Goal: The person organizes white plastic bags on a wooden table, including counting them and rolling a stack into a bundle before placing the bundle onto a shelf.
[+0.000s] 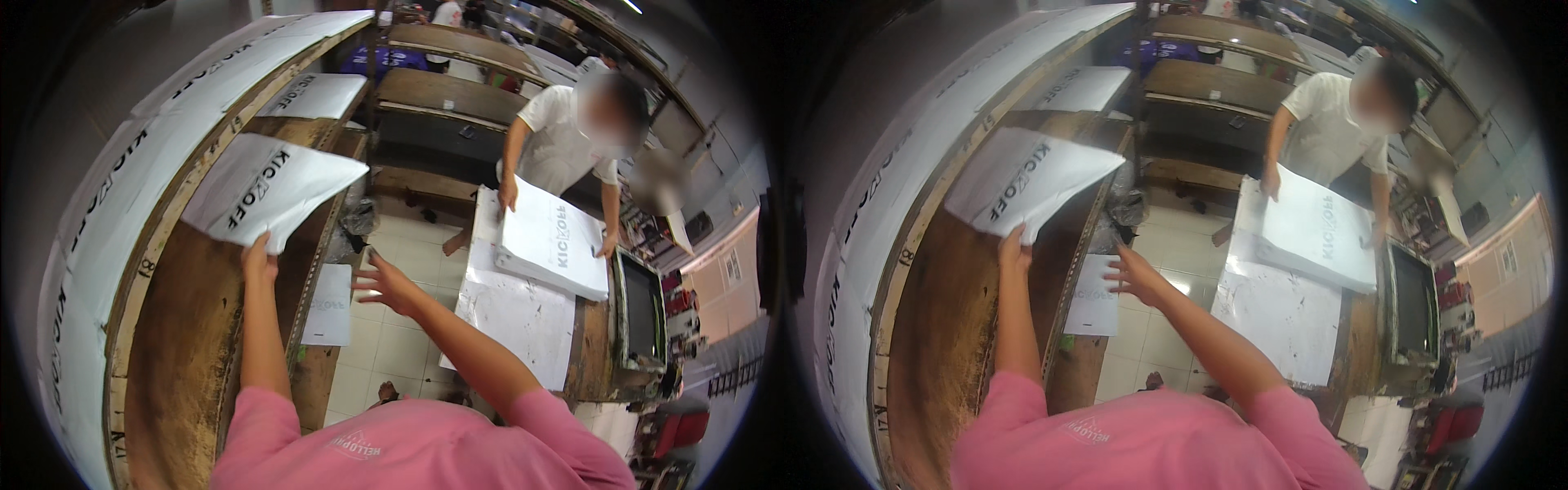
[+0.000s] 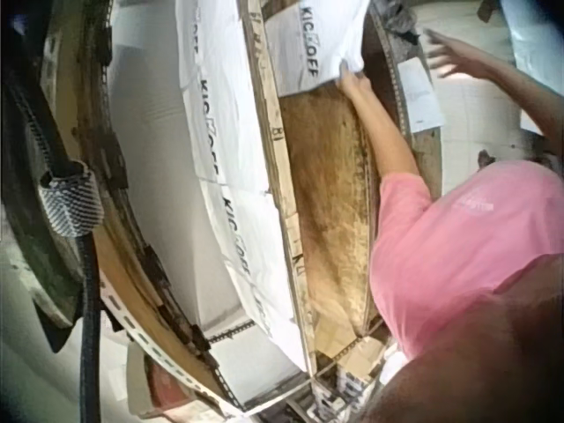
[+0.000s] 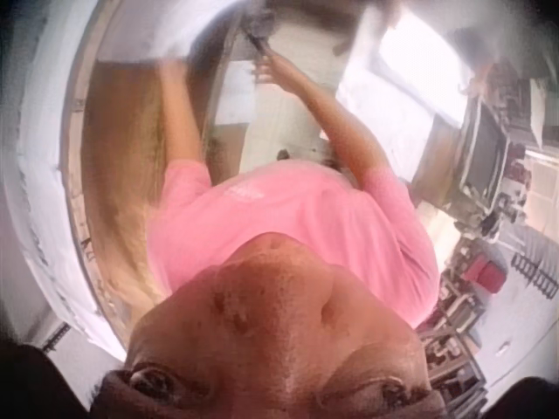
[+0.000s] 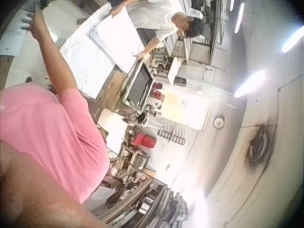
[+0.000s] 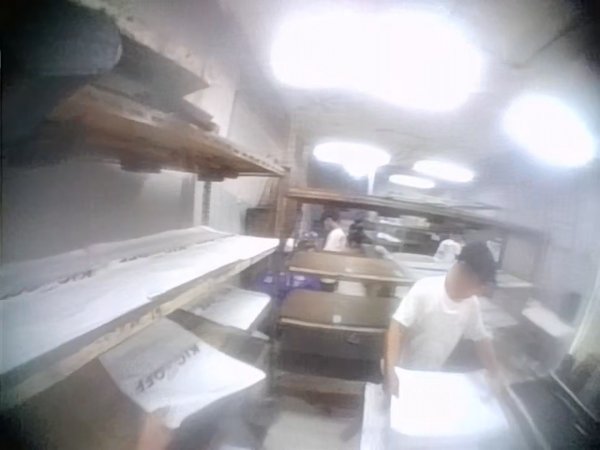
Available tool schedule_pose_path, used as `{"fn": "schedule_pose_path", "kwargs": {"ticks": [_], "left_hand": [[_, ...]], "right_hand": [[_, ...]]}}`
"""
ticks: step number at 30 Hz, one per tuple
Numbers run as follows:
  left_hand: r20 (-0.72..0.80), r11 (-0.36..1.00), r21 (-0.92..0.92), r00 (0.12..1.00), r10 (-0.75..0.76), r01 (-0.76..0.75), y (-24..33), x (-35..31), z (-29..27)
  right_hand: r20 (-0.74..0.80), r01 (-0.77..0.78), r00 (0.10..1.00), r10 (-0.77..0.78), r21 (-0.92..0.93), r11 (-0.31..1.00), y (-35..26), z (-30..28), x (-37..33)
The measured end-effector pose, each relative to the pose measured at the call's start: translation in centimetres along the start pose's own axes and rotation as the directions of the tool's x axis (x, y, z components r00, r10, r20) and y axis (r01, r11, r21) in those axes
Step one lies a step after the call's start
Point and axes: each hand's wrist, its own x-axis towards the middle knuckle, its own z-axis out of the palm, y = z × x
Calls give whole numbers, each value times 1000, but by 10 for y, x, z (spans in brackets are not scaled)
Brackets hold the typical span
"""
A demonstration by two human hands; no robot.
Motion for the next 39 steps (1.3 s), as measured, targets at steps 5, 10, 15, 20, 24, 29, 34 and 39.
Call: {"fn": "schedule_pose_path", "kwargs": {"ticks": [5, 10, 15, 20, 24, 29, 34, 39], "left_hand": [[30, 996, 90, 999, 23, -25, -8, -134, -18], [407, 979, -100, 905, -121, 176, -48, -193, -66], [394, 848, -409, 903, -169, 337, -190, -114, -228], [179, 984, -153, 977, 114, -87, -257, -105, -253], [719, 782, 64, 515, -467, 620, -222, -204, -104], [391, 591, 733, 503, -770, 336, -273, -247, -28], [376, 533, 831, 545, -749, 158, -290, -297, 59], [348, 457, 881, 490, -799, 120, -348, -315, 97]], "right_hand": [[38, 30, 998, -43, 300, 953, -10, 69, 70], [-336, 360, 803, -492, -385, 850, 19, 59, 74], [52, 540, 685, -727, -707, 457, -66, 73, -71], [151, 629, 692, -706, -606, 486, -145, 8, -220], [-73, 323, 856, -513, -699, 638, -151, -95, -328], [-153, 85, 864, -479, -894, 440, -84, -233, -402], [-526, -97, 786, -326, -624, 775, 10, -376, -465], [-733, -146, 624, -269, -448, 882, 155, -554, -501]]}}
